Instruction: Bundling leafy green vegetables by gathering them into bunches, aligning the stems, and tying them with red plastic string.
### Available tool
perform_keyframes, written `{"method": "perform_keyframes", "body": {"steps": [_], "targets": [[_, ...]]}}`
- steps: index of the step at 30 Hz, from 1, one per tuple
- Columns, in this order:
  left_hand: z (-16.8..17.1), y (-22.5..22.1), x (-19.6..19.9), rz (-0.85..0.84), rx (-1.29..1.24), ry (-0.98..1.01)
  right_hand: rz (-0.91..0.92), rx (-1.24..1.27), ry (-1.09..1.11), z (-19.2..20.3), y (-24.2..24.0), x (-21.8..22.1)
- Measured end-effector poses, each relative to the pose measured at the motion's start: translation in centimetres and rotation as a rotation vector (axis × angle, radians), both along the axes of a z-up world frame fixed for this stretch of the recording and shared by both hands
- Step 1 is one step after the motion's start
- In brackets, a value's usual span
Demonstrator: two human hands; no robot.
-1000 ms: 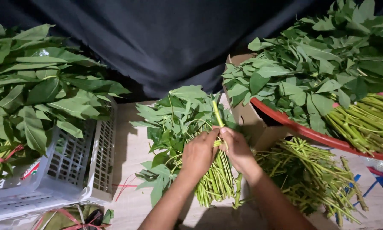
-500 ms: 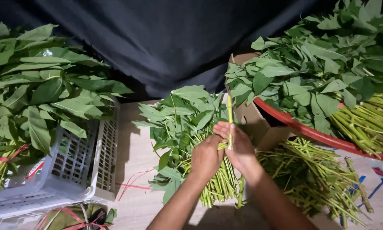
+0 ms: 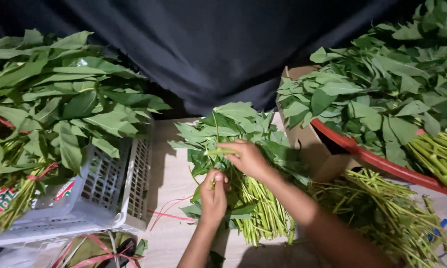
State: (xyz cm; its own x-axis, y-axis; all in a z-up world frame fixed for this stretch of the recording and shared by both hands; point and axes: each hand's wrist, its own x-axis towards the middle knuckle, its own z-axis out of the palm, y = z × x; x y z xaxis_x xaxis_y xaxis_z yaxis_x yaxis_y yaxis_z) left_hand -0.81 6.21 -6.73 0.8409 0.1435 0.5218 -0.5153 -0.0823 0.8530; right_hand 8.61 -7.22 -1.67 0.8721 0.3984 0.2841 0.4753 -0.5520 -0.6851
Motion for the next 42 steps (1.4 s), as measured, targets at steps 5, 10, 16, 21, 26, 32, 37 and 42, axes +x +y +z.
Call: {"method": "perform_keyframes", "body": {"steps": [5, 10, 16, 21, 26, 32, 37, 42], "targets": [[1.2, 0.8, -1.0, 0.109, -0.129, 0.036, 0.052, -0.162, 0.032, -3.0, 2.2, 2.4], [2.1, 1.5, -0.1, 0.13, -0.201, 0.032, 0.01, 0.118, -0.055, -2.1, 1.9, 1.8], [5.9, 0.7, 2.3, 0.242, 0.012, -0.05, 0.096, 0.55, -0.094, 3.0, 0.5, -1.3], [5.2, 0.6, 6.5, 0.249, 0.312, -0.257, 0.056, 0.674, 0.01, 6.9, -1.4, -4.4], [9.5, 1.6, 8.3, 0.236, 0.226, -0.363, -0.123, 0.669, 0.223, 8.6, -5.6, -6.7], [18.8, 3.5, 6.1, 0.246, -0.024, -0.418, -0.253, 0.752, 0.392, 1.6, -11.0, -7.0], [22.2, 5.0, 6.6, 0.257, -0.307, -0.37, -0.341, 0.827, 0.444, -3.3, -14.9, -8.6], [23.4, 6.1, 7.3, -0.039, -0.935, -0.205, -0.629, 0.332, 0.653, -4.1, -17.5, -11.1]]}}
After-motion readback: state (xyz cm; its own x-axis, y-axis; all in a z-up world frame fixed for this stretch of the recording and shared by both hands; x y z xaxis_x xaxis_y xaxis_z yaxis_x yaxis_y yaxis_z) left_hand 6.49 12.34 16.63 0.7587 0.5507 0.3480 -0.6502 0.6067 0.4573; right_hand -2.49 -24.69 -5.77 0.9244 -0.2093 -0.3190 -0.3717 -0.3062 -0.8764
